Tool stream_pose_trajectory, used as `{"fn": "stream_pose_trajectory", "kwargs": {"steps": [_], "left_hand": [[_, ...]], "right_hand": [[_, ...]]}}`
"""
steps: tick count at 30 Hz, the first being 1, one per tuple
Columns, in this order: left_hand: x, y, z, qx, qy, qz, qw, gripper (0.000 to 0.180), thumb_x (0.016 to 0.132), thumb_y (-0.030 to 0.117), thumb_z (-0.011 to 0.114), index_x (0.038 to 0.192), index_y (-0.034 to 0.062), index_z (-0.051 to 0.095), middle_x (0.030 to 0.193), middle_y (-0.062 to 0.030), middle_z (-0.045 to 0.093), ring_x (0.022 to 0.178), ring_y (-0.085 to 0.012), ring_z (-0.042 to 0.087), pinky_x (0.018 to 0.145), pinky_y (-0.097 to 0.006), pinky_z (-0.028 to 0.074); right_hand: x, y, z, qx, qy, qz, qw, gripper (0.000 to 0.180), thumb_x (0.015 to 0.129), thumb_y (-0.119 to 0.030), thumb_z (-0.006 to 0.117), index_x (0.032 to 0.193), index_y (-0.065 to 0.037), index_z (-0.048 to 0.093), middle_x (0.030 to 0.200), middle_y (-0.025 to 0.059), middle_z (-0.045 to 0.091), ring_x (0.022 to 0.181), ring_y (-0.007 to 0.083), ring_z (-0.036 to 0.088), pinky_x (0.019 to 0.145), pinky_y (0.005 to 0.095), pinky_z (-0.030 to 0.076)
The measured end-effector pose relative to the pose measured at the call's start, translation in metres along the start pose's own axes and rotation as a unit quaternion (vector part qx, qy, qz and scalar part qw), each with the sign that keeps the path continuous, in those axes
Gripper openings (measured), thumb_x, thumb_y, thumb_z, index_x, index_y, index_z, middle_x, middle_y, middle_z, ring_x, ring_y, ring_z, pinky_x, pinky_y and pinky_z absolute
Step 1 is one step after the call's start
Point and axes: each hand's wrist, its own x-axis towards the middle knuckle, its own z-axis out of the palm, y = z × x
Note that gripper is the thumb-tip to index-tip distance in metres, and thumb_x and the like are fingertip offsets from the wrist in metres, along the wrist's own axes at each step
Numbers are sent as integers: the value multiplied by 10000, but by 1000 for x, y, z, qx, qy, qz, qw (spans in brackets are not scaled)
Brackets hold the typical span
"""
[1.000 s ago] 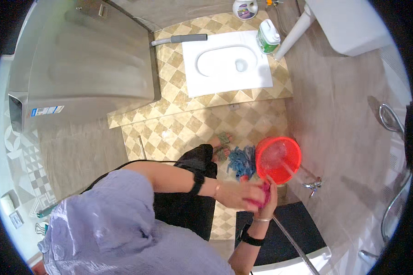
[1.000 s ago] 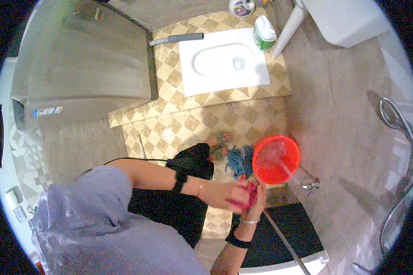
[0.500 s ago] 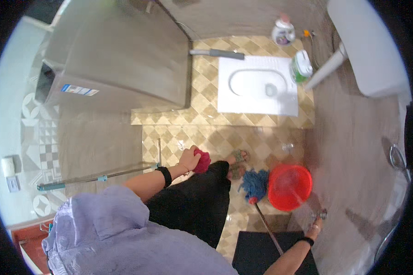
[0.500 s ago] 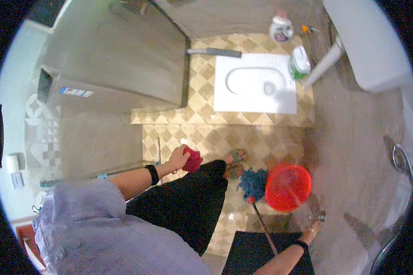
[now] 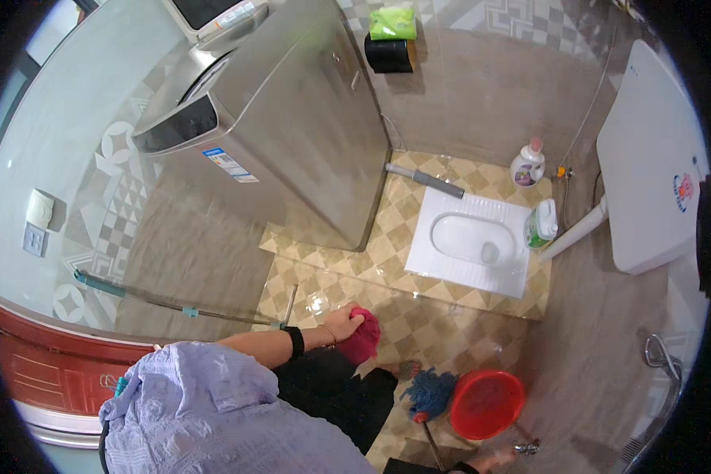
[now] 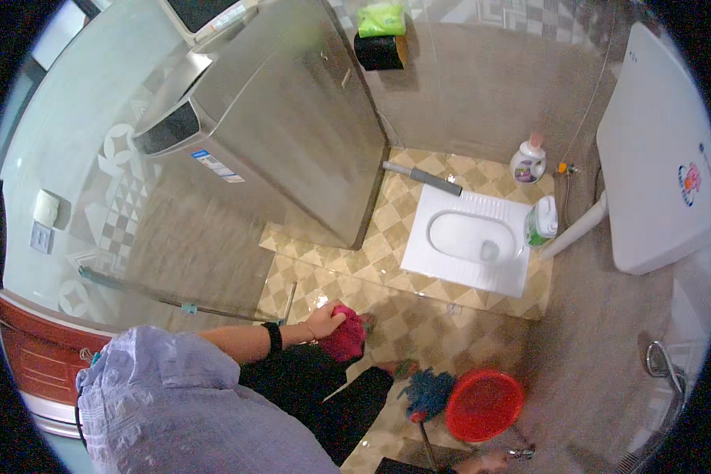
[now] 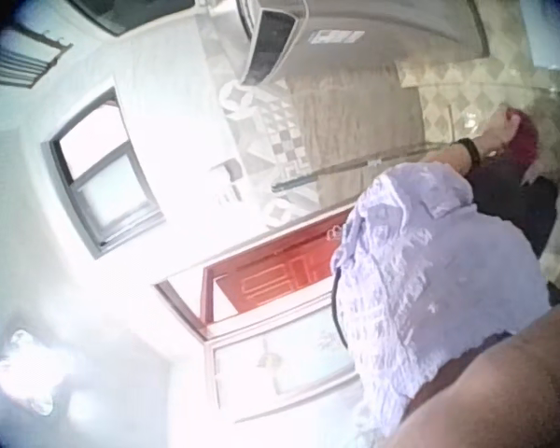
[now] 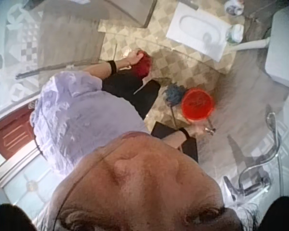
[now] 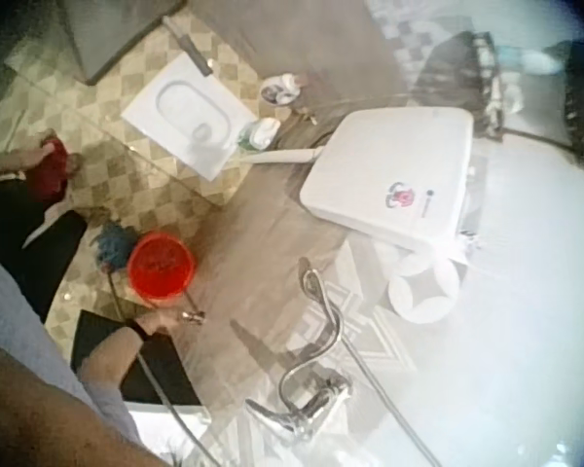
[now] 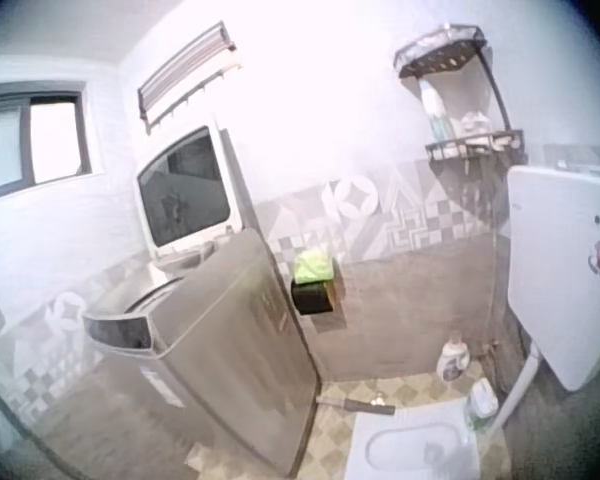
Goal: Cleaning a bathroom floor with a mop, moving a washing machine, and rinsing a rag in a bucket.
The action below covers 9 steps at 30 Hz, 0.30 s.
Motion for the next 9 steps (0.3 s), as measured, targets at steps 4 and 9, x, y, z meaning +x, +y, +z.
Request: {"fn": "stream_pose_trajectory", "kwargs": {"steps": [4,9], "left_hand": [[-14,39,-25,2,-62,81,995,307,854,324,481,1057,103,546,947,-196,601,910,-334,579,814,-382,439],[-36,69,-62,-131,-144,192,962,389,914,342,409,1193,85,493,1101,-170,578,1062,-253,538,908,-307,400]], "right_hand": [[-143,-156,81,-7,-207,-473,856,190,784,-176,549,926,-55,588,1005,96,584,877,234,550,779,334,442],[-331,-303,26,276,-582,-301,703,655,817,-114,593,1375,-148,251,1307,84,399,1193,188,380,977,319,322]]}}
